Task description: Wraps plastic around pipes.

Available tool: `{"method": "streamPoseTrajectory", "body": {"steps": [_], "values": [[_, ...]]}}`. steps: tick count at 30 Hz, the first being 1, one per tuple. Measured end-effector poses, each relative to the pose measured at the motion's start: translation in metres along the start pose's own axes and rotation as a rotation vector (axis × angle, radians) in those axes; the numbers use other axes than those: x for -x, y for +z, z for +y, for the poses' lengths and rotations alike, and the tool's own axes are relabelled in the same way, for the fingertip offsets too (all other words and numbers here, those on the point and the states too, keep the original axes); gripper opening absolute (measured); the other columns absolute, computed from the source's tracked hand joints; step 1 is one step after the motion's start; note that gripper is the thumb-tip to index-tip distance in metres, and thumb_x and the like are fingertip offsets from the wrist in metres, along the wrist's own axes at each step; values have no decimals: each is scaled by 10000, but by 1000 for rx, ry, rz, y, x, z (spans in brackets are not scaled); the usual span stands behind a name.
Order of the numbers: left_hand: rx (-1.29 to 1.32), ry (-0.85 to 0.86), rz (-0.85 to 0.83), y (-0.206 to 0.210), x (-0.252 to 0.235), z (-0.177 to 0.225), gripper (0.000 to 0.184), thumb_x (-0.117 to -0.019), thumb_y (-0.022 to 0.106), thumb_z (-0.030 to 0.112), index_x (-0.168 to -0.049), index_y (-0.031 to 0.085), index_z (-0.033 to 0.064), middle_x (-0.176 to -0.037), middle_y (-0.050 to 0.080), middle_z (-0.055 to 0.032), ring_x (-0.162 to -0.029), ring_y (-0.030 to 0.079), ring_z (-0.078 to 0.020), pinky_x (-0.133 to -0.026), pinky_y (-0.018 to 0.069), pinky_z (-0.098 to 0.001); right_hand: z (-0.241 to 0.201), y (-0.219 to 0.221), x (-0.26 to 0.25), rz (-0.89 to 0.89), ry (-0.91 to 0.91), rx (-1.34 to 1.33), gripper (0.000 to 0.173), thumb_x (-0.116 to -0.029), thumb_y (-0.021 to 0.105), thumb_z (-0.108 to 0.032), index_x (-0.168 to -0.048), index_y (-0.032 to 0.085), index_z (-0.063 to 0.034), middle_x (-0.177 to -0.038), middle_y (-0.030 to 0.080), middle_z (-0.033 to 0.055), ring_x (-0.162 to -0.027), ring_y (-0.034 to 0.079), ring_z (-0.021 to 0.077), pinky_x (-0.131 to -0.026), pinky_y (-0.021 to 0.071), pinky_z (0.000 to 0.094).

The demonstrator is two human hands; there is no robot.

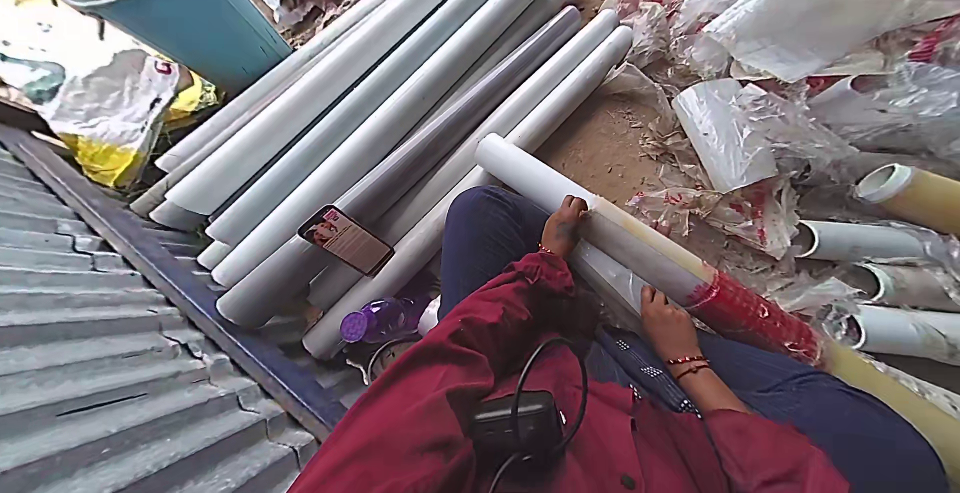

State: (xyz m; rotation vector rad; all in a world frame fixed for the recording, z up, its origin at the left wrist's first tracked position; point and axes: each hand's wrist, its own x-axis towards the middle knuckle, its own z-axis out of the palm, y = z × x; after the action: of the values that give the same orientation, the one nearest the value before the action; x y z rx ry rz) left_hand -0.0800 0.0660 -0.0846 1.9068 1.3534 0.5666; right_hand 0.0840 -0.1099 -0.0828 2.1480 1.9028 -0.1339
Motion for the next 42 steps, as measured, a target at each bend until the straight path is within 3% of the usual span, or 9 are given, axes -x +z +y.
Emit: {"method": "streamPoseTrajectory", "body": {"steps": [5,11,24,26,29,32,35,39,42], "values": [[10,72,109,4,0,-3,177,-987,655,79,-1101,696,-50,-1184,673,-240,-989,703,-364,-901,566,-497,1,-4,-2,-22,1,-36,319,-997,465,97,-1293,569,154,-1057,682,333,-827,722,468,-714,559,538],[-163,110,163,7,-3,-1,155,-1001,616,62,-1049,728,-35,-1143,705,-225,-982,721,-402,-841,575,-568,1,-11,-4,-150,26,-83,356,-1018,417,78,-1355,517,142,-1129,661,339,-916,712,478,-790,544,557],[-418,176,-165,0,0,8,361,-958,505,-138,-1288,627,-56,-1342,612,-235,-984,712,-424,-816,579,-559,0,-13,-3,-168,24,-81,370,-1020,405,81,-1371,501,147,-1152,654,349,-935,710,483,-807,543,550],[-381,93,-146,-1,2,10,314,-1002,478,-82,-1287,606,-53,-1371,586,-239,-1007,710,-418,-843,584,-542,-1,-14,-4,-179,29,-84,370,-1023,402,77,-1376,496,143,-1166,647,349,-943,708,482,-814,543,553],[-142,-29,82,2,6,5,249,-1048,501,22,-1263,584,-74,-1348,574,-286,-1083,684,-435,-917,570,-530,1,-14,-3,-150,20,-80,365,-1016,414,83,-1362,514,142,-1138,661,340,-911,713,478,-788,547,550],[-78,-55,69,-2,7,4,298,-1041,577,94,-1274,581,-93,-1296,587,-311,-1140,647,-442,-974,535,-535,4,-20,-3,-203,10,-83,370,-1015,416,84,-1371,501,137,-1153,655,341,-926,709,483,-785,541,562],[-233,-29,82,7,11,6,396,-1013,642,146,-1312,569,-103,-1323,581,-312,-1203,612,-457,-1012,509,-541,16,-40,-8,-282,76,-169,394,-1033,412,33,-1416,493,73,-1200,660,315,-1015,689,492,-841,513,596],[-502,-65,145,20,13,2,539,-1007,646,291,-1291,565,-160,-1390,540,-355,-1316,542,-465,-1115,411,-527,31,-58,-25,-6,195,-441,356,-1112,395,-132,-1321,616,52,-1094,702,331,-1028,689,527,-861,497,665],[-526,-70,116,19,13,4,467,-1030,607,268,-1209,606,-163,-1267,602,-345,-1227,595,-462,-1059,447,-536,14,-82,-58,31,129,-498,340,-1114,403,-142,-1246,643,60,-1056,704,320,-1017,685,514,-877,492,656]]}}
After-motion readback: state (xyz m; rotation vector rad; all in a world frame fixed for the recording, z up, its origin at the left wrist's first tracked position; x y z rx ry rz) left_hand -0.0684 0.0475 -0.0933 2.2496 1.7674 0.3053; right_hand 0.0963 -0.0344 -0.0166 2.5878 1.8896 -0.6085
